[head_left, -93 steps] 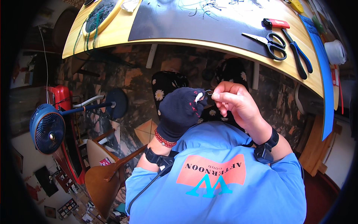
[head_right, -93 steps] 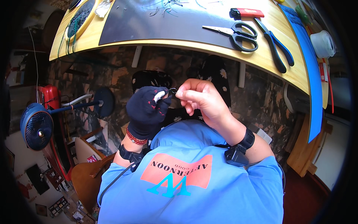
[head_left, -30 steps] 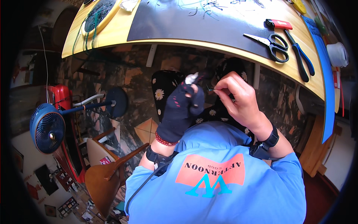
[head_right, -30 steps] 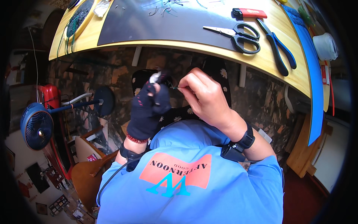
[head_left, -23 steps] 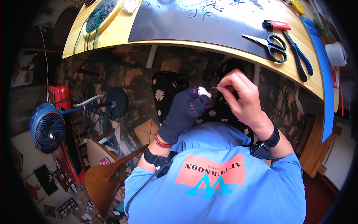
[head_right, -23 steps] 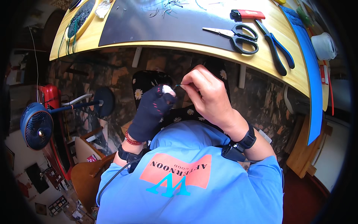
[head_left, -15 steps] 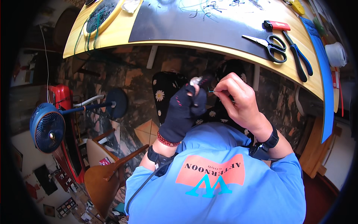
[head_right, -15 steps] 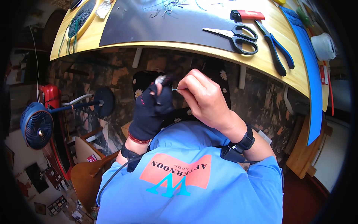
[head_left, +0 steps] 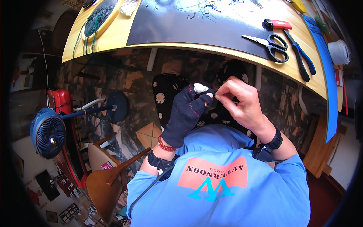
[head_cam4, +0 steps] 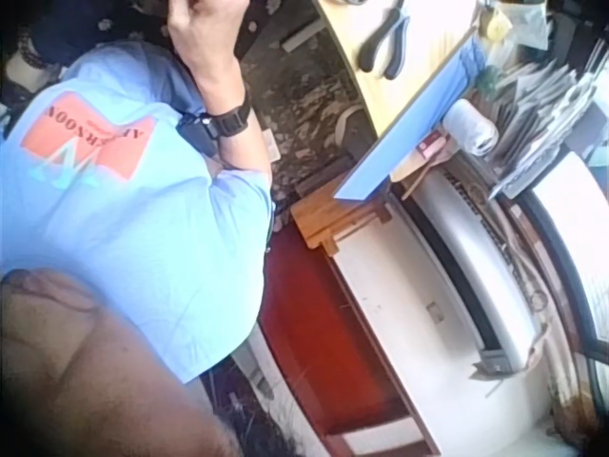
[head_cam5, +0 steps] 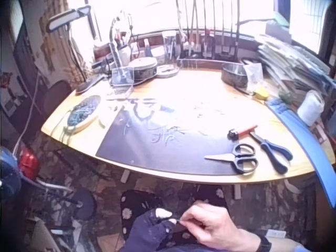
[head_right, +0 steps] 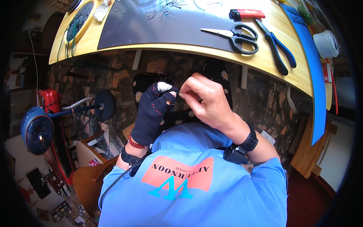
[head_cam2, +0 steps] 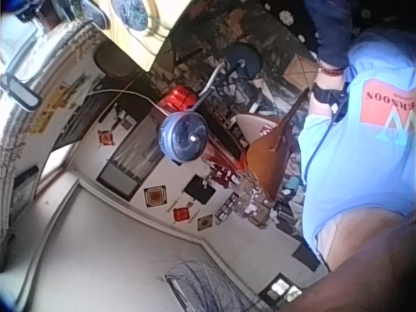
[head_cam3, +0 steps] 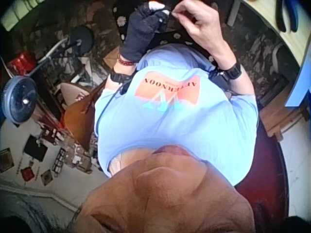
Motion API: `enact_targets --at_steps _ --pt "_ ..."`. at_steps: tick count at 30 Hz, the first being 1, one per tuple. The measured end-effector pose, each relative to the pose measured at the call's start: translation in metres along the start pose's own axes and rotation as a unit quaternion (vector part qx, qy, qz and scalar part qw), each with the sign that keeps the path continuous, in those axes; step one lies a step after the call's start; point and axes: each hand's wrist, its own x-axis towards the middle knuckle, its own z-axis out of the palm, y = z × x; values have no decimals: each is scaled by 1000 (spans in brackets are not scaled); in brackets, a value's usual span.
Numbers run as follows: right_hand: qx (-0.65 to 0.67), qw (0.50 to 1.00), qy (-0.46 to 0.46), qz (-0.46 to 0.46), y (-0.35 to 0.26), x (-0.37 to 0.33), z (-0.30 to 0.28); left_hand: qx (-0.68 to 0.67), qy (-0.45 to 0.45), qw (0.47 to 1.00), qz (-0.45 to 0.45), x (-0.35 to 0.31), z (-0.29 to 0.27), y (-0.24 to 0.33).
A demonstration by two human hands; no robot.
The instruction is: Assembling or repairing a small fishing lure or decorative item using a hook, string, and pliers at a desk.
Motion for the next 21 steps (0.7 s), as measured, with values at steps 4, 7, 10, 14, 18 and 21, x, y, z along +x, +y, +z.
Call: enact_targets --at_steps 4,7,10,14,18,21 --pt "25 999 -17 15 -3 1 2 12 19 1000 -4 0 -3 1" --pt "50 998 -25 38 -4 2 2 4 25 999 -46 -1 -4 5" --pt "51 997 -36 53 -3 3 0 21 39 997 -63 -2 -3 7" --pt "38 997 -35 60 0 1 -3 69 12 997 -22 2 2 6" --pt "-103 993 35 -44 -7 5 -2 51 -13 997 -53 0 -1 8" --pt "-165 972 112 -122 -24 10 -30 -12 12 998 -59 -5 -3 10"
